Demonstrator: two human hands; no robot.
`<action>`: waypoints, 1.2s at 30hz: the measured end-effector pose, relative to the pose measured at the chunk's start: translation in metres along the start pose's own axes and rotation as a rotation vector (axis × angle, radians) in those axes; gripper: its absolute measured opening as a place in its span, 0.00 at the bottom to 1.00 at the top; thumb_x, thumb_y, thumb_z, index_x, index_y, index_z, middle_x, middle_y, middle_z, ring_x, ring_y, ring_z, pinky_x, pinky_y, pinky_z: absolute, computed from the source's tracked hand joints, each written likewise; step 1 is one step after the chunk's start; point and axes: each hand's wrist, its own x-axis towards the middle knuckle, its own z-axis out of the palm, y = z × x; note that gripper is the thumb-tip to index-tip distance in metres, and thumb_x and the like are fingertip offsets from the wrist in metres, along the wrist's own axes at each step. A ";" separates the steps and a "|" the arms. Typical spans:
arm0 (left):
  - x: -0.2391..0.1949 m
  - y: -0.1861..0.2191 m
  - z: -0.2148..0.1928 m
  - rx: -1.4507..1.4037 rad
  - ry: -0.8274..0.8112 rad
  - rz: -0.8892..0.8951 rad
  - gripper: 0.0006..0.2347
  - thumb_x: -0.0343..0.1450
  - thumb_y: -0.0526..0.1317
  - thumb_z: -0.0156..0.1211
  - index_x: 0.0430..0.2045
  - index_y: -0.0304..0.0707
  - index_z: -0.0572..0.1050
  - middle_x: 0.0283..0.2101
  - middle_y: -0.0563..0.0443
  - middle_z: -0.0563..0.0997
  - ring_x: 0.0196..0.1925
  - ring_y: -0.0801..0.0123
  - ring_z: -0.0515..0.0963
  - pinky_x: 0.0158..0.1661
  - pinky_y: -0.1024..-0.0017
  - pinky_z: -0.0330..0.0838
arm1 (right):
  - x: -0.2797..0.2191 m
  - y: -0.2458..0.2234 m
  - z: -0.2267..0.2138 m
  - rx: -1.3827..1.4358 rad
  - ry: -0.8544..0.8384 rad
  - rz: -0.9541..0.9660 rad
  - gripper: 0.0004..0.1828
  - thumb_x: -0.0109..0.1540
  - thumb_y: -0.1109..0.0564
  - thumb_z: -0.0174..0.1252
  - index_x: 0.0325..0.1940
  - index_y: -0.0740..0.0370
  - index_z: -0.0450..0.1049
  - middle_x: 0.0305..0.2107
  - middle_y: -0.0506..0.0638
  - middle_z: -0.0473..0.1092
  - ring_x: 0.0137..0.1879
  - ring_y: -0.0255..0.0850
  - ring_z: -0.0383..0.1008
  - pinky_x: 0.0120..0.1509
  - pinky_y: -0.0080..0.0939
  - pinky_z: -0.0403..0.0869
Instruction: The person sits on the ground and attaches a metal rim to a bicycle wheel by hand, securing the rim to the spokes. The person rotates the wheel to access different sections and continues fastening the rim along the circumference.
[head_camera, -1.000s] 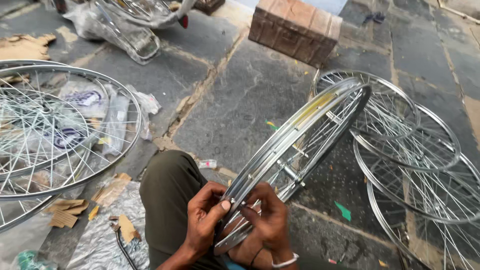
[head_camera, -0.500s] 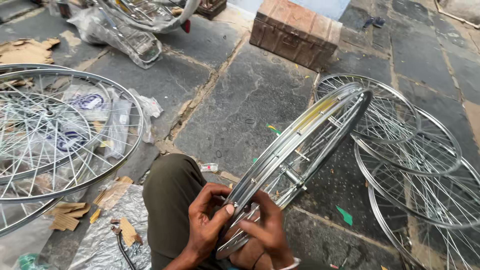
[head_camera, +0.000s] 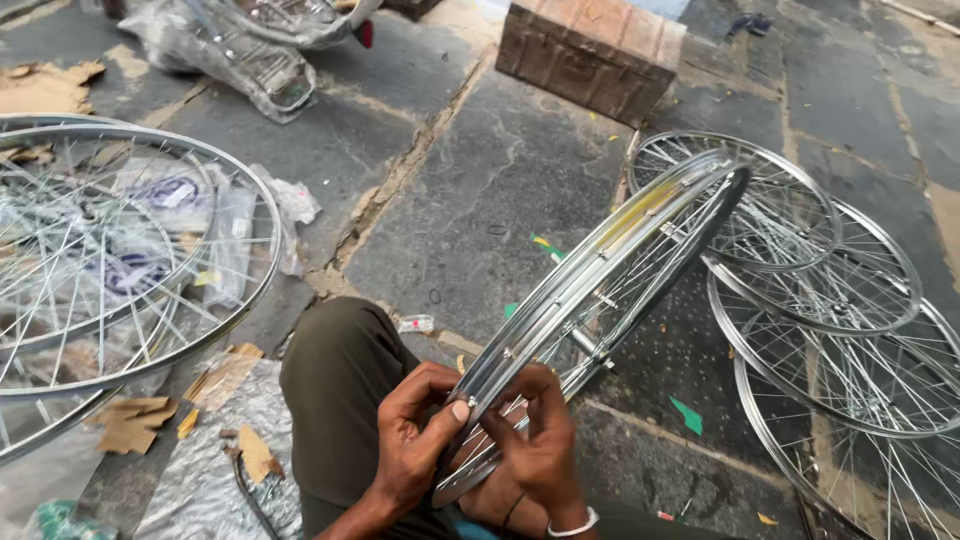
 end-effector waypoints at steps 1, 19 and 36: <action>0.002 0.000 0.001 0.002 0.019 0.006 0.07 0.69 0.34 0.61 0.35 0.24 0.77 0.38 0.47 0.76 0.40 0.70 0.76 0.44 0.71 0.71 | 0.003 -0.003 0.000 -0.177 0.000 0.008 0.16 0.56 0.66 0.64 0.46 0.68 0.71 0.40 0.54 0.71 0.49 0.45 0.73 0.57 0.44 0.72; 0.056 0.042 0.034 0.436 0.027 -0.156 0.21 0.74 0.45 0.62 0.14 0.28 0.67 0.15 0.52 0.62 0.21 0.76 0.60 0.22 0.68 0.55 | 0.013 -0.016 -0.010 -0.505 0.316 -0.247 0.15 0.65 0.55 0.61 0.51 0.68 0.76 0.47 0.59 0.78 0.60 0.48 0.78 0.64 0.45 0.75; 0.009 0.011 0.014 0.153 0.164 -0.141 0.17 0.72 0.48 0.62 0.41 0.29 0.73 0.35 0.51 0.79 0.36 0.76 0.76 0.39 0.76 0.71 | 0.028 -0.003 -0.006 -0.245 -0.211 -0.003 0.36 0.52 0.65 0.65 0.66 0.60 0.71 0.45 0.53 0.68 0.51 0.42 0.73 0.55 0.44 0.72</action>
